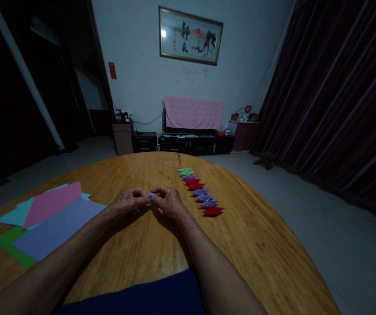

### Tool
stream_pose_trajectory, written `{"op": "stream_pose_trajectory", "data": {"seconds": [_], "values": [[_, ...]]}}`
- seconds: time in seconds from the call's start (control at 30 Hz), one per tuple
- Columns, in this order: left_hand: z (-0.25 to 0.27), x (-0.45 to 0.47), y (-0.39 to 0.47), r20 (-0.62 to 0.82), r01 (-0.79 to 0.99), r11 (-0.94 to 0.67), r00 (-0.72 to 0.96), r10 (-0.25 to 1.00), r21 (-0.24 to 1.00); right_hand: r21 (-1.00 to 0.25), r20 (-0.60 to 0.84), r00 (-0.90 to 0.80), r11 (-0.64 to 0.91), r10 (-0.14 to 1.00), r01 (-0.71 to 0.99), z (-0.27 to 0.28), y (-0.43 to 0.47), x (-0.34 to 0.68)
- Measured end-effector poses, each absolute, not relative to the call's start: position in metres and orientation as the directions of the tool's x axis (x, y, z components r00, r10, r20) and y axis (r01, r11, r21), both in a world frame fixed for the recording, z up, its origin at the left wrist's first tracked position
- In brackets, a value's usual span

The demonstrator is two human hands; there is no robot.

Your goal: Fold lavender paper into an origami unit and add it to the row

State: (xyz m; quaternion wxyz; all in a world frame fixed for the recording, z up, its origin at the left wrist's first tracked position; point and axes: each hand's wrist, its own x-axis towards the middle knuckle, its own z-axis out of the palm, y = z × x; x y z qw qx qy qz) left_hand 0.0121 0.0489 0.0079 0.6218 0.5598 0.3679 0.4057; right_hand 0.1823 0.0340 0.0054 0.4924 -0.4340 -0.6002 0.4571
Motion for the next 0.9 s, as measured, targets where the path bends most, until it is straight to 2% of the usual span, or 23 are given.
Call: {"op": "stream_pose_trajectory", "data": {"seconds": [0.2, 0.43, 0.53, 0.7, 0.9], "values": [[0.006, 0.009, 0.055, -0.078, -0.060, 0.111, 0.397, 0.914, 0.992, -0.980, 0.200, -0.147, 0.198, 0.969, -0.025, 0.001, 0.033, 0.179], [0.003, 0.007, 0.054, -0.032, -0.002, 0.035, 0.373, 0.927, 0.999, -0.966, 0.232, -0.173, 0.247, 0.957, 0.075, 0.008, 0.030, 0.180], [0.004, 0.006, 0.054, -0.022, 0.024, 0.014, 0.387, 0.922, 1.000, -0.979, 0.190, -0.155, 0.198, 0.969, 0.039, 0.005, 0.031, 0.180], [0.010, 0.003, 0.057, -0.062, 0.173, -0.007, 0.389, 0.919, 0.985, -0.993, 0.122, -0.173, 0.120, 0.977, -0.022, -0.001, 0.029, 0.178], [0.017, 0.006, 0.050, -0.067, 0.104, 0.031, 0.360, 0.931, 0.994, -0.993, 0.117, -0.191, 0.118, 0.974, -0.007, 0.003, 0.029, 0.177]]}}
